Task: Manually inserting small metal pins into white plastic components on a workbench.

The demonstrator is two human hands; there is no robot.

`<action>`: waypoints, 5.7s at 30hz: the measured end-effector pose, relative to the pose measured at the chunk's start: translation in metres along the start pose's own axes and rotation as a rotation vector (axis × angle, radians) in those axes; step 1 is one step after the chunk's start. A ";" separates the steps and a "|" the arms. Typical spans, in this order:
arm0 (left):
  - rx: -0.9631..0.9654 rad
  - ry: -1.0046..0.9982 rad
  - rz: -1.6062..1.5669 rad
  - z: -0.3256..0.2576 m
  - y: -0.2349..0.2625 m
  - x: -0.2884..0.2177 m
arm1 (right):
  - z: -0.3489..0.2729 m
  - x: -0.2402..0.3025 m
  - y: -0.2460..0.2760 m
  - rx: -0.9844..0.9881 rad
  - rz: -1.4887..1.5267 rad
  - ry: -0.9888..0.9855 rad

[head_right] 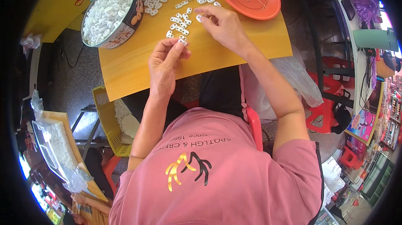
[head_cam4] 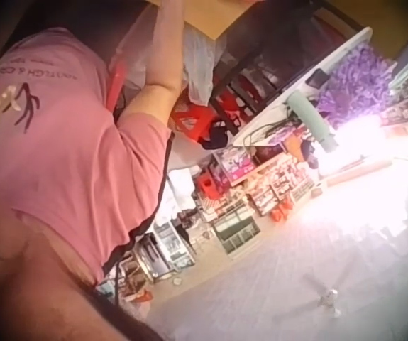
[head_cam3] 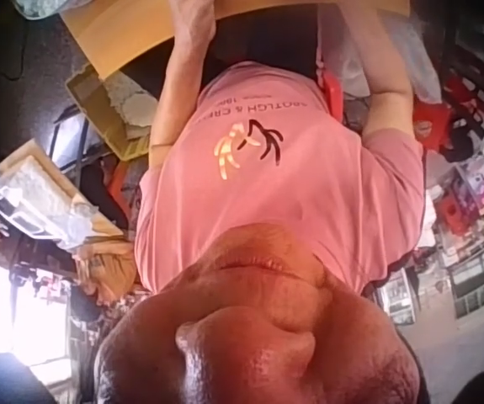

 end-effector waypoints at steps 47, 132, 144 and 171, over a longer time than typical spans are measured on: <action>-0.036 -0.039 0.049 -0.026 -0.005 -0.007 | -0.048 0.033 0.015 -0.118 -0.097 0.239; -0.071 -0.007 0.092 -0.030 -0.010 -0.008 | -0.072 0.044 -0.007 -0.024 0.558 -0.340; -0.024 -0.049 0.146 -0.028 0.000 -0.012 | -0.071 0.037 -0.016 -0.028 0.745 -0.429; -0.024 -0.444 0.162 -0.040 0.042 -0.037 | -0.057 0.046 -0.003 0.135 0.797 -0.503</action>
Point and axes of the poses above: each hand's wrist, its own z-axis towards the middle knuckle, its own y-axis out of the back of the hand, x = y × z, the point moved 2 cm from there along z, towards the middle knuckle, and after that the axes turned 13 degrees about -x, right-handed, at the moved point
